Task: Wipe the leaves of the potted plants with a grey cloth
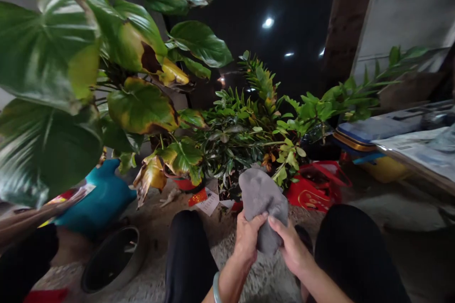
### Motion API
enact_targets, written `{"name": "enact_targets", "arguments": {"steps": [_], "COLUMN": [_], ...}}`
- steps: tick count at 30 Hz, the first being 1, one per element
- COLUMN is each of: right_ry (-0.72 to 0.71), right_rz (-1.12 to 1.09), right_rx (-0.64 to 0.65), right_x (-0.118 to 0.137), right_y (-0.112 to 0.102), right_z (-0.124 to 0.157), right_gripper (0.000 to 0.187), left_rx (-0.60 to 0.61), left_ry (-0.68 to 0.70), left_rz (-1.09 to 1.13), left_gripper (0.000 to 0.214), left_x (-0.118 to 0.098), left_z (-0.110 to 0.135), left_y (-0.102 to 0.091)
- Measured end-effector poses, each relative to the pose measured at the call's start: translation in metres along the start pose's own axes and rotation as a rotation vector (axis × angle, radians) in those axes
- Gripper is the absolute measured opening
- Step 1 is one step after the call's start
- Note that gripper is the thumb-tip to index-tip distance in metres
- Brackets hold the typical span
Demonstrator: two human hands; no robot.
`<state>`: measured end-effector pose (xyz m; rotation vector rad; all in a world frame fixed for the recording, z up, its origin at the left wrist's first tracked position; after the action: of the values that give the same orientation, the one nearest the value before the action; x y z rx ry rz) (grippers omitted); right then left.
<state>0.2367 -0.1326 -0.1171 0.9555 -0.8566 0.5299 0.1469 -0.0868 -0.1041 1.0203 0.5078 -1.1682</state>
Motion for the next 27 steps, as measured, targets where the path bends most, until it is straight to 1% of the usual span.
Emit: {"name": "enact_targets", "arguments": {"steps": [2, 4, 6, 8, 10, 13, 15, 17, 18, 19, 20, 21, 22, 23, 24, 25, 26, 27], "right_ry": [0.024, 0.041, 0.023, -0.015, -0.01, 0.078, 0.108, 0.084, 0.046, -0.013, -0.105, -0.19, -0.3, -0.393, -0.455, -0.465, -0.407, -0.299], "right_rz": [0.019, 0.03, 0.023, -0.001, -0.018, -0.01, -0.021, -0.044, -0.055, -0.06, -0.08, -0.107, -0.147, -0.172, -0.174, -0.175, -0.162, -0.142], "right_rx": [-0.027, -0.022, -0.002, 0.012, 0.021, 0.045, 0.052, 0.039, 0.023, 0.006, -0.035, -0.063, -0.111, -0.135, -0.116, -0.114, -0.109, -0.106], "right_x": [-0.008, -0.015, -0.018, -0.017, -0.018, -0.023, -0.018, 0.002, 0.019, 0.04, 0.065, 0.091, 0.115, 0.135, 0.149, 0.153, 0.148, 0.135], "right_y": [-0.012, -0.022, -0.027, -0.028, -0.026, -0.024, -0.021, -0.012, -0.006, 0.002, 0.011, 0.021, 0.03, 0.039, 0.047, 0.052, 0.055, 0.055], "right_z": [-0.005, -0.01, -0.014, -0.018, -0.021, -0.025, -0.027, -0.028, -0.03, -0.032, -0.037, -0.044, -0.052, -0.062, -0.072, -0.082, -0.09, -0.094], "right_gripper": [0.053, 0.05, 0.045, 0.041, 0.04, 0.04, 0.038, 0.039, 0.04, 0.041, 0.042, 0.044, 0.045, 0.046, 0.047, 0.045, 0.042, 0.038], "left_rx": [0.004, 0.009, 0.001, 0.015, 0.043, 0.09, 0.151, 0.256, 0.321, 0.385, 0.43, 0.436, 0.398, 0.321, 0.218, 0.107, -0.004, -0.099], "left_ry": [-0.046, -0.097, -0.144, -0.175, -0.16, -0.093, -0.066, 0.016, 0.088, 0.167, 0.244, 0.309, 0.358, 0.389, 0.409, 0.421, 0.424, 0.41], "left_rz": [-0.026, -0.036, -0.036, -0.028, -0.006, 0.009, -0.004, -0.002, 0.006, 0.011, 0.011, 0.002, -0.015, -0.034, -0.049, -0.056, -0.051, -0.034], "left_gripper": [0.028, 0.028, 0.031, 0.033, 0.034, 0.037, 0.043, 0.051, 0.057, 0.064, 0.069, 0.07, 0.069, 0.063, 0.056, 0.049, 0.044, 0.041], "left_x": [0.004, 0.008, 0.01, 0.013, 0.017, 0.022, 0.02, 0.007, -0.004, -0.016, -0.029, -0.04, -0.05, -0.057, -0.062, -0.064, -0.065, -0.063], "left_z": [-0.003, -0.006, -0.01, -0.012, -0.015, -0.016, -0.015, -0.012, -0.01, -0.008, -0.006, -0.006, -0.008, -0.012, -0.018, -0.025, -0.033, -0.042], "left_y": [-0.001, -0.003, -0.006, -0.009, -0.012, -0.015, -0.012, -0.004, 0.002, 0.008, 0.013, 0.016, 0.017, 0.016, 0.011, 0.004, -0.007, -0.019]}}
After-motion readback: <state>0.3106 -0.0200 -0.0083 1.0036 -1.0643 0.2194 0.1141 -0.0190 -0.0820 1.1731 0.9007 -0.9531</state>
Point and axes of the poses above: each hand's wrist, its own z-axis away from the middle knuckle, its own y-axis out of the palm, x = y × z, the point moved 3 cm from there along -z, towards the middle knuckle, and after that the axes turned 3 degrees about -y, right-handed, at the moved point
